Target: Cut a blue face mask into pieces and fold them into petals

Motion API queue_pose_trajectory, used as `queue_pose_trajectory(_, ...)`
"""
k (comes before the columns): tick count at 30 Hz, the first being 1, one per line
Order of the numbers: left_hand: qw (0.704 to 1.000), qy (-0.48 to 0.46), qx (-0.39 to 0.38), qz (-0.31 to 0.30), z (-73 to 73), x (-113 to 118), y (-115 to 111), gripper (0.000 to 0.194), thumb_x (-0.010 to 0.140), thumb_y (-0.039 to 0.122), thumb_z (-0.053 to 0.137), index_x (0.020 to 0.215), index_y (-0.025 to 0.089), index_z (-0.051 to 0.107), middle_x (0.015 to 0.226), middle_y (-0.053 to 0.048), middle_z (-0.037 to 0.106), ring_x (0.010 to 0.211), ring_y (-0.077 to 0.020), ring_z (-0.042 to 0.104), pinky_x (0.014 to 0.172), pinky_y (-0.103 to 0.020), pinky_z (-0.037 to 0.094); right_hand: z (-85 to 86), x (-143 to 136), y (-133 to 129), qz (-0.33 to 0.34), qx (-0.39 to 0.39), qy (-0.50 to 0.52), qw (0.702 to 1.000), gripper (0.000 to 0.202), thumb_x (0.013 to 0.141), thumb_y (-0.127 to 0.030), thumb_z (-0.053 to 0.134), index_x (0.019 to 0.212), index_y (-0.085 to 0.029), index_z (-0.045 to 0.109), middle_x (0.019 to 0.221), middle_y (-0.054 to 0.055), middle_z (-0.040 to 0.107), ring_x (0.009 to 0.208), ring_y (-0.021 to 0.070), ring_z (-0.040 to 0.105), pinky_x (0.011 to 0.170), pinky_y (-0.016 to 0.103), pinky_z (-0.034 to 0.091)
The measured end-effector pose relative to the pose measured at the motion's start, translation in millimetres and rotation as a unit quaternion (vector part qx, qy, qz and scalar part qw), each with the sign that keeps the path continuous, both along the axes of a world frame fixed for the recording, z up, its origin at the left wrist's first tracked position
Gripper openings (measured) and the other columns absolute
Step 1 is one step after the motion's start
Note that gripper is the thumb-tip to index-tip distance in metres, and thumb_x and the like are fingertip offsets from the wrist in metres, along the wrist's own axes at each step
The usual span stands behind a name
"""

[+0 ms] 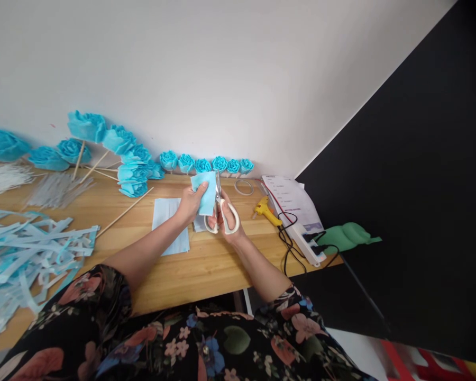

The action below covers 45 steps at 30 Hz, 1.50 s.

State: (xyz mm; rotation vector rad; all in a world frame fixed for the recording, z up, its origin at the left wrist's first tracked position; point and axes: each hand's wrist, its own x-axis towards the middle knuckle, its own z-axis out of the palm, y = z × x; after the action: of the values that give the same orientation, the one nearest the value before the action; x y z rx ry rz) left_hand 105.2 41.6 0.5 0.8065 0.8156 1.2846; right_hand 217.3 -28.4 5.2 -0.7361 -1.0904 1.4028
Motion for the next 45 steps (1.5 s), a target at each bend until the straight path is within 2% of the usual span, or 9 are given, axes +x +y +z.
queue_pose_trajectory(7,1.000,-0.004,0.000,-0.017,-0.2,1,-2,0.053,0.058,0.062,0.083,0.069,0.015,0.060,0.054,0.000,0.060,0.045,-0.0123,0.055,0.045,-0.024,0.045,0.4,-2,-1,-0.009,-0.004,0.010,1.000,0.076,0.086,-0.060,0.063,0.148,-0.027,0.036,0.066,-0.006,0.051,0.047,0.0088,0.044,0.044,0.023,0.040)
queue_pose_trajectory(11,1.000,-0.006,-0.003,-0.003,2.7,1,-3,0.057,0.053,0.064,0.083,0.069,0.015,0.060,0.055,0.001,0.061,0.046,-0.0112,0.054,0.045,-0.023,0.044,-0.6,-4,-1,-0.022,0.002,0.025,0.999,0.077,0.086,-0.057,0.065,0.149,-0.025,0.035,0.065,-0.006,0.052,0.045,0.0073,0.042,0.041,0.021,0.037)
queue_pose_trajectory(16,1.000,-0.009,-0.003,0.001,1.4,3,-2,0.058,0.051,0.065,0.084,0.068,0.015,0.059,0.055,0.002,0.059,0.047,-0.0101,0.052,0.046,-0.022,0.043,-1.7,-5,-2,-0.032,-0.005,0.019,0.999,0.085,0.083,-0.059,0.068,0.152,-0.025,0.032,0.060,-0.008,0.051,0.042,0.0066,0.040,0.039,0.020,0.035)
queue_pose_trajectory(23,1.000,-0.006,-0.019,0.014,1.2,-3,4,0.056,0.052,0.063,0.084,0.069,0.015,0.060,0.055,0.002,0.059,0.046,-0.0106,0.051,0.045,-0.023,0.041,-0.3,0,2,0.017,-0.017,0.028,0.999,0.083,0.083,-0.060,0.067,0.151,-0.028,0.031,0.062,-0.007,0.054,0.044,0.0068,0.041,0.041,0.018,0.036)
queue_pose_trajectory(29,1.000,0.003,-0.012,0.006,5.0,-7,7,0.052,0.056,0.059,0.084,0.068,0.016,0.058,0.052,0.003,0.054,0.044,-0.0102,0.048,0.044,-0.023,0.038,-3.7,2,1,0.063,-0.003,0.027,0.998,0.079,0.088,-0.060,0.061,0.153,-0.029,0.027,0.071,-0.003,0.059,0.052,0.0105,0.049,0.045,0.022,0.042)
queue_pose_trajectory(34,0.999,-0.018,-0.011,0.038,8.3,-8,8,0.055,0.051,0.059,0.086,0.070,0.016,0.059,0.055,0.005,0.056,0.048,-0.0094,0.048,0.049,-0.022,0.041,-2.6,3,1,0.094,0.005,0.020,0.995,0.079,0.090,-0.059,0.059,0.154,-0.031,0.024,0.072,-0.004,0.058,0.052,0.0106,0.050,0.046,0.023,0.042)
queue_pose_trajectory(41,0.998,-0.038,-0.021,0.047,14.4,-8,7,0.054,0.049,0.056,0.088,0.071,0.016,0.059,0.053,0.007,0.054,0.045,-0.0070,0.043,0.045,-0.020,0.035,0.4,4,0,0.094,0.004,-0.016,0.995,0.083,0.087,-0.065,0.058,0.155,-0.030,0.024,0.073,-0.003,0.057,0.054,0.0114,0.051,0.047,0.023,0.042)
queue_pose_trajectory(45,0.998,-0.038,-0.030,0.050,13.7,-8,7,0.055,0.049,0.056,0.088,0.073,0.016,0.060,0.055,0.007,0.055,0.047,-0.0077,0.045,0.045,-0.021,0.035,-0.7,4,0,0.094,-0.002,-0.027,0.995,0.084,0.087,-0.066,0.057,0.154,-0.028,0.024,0.073,-0.003,0.057,0.055,0.0120,0.051,0.048,0.024,0.043)
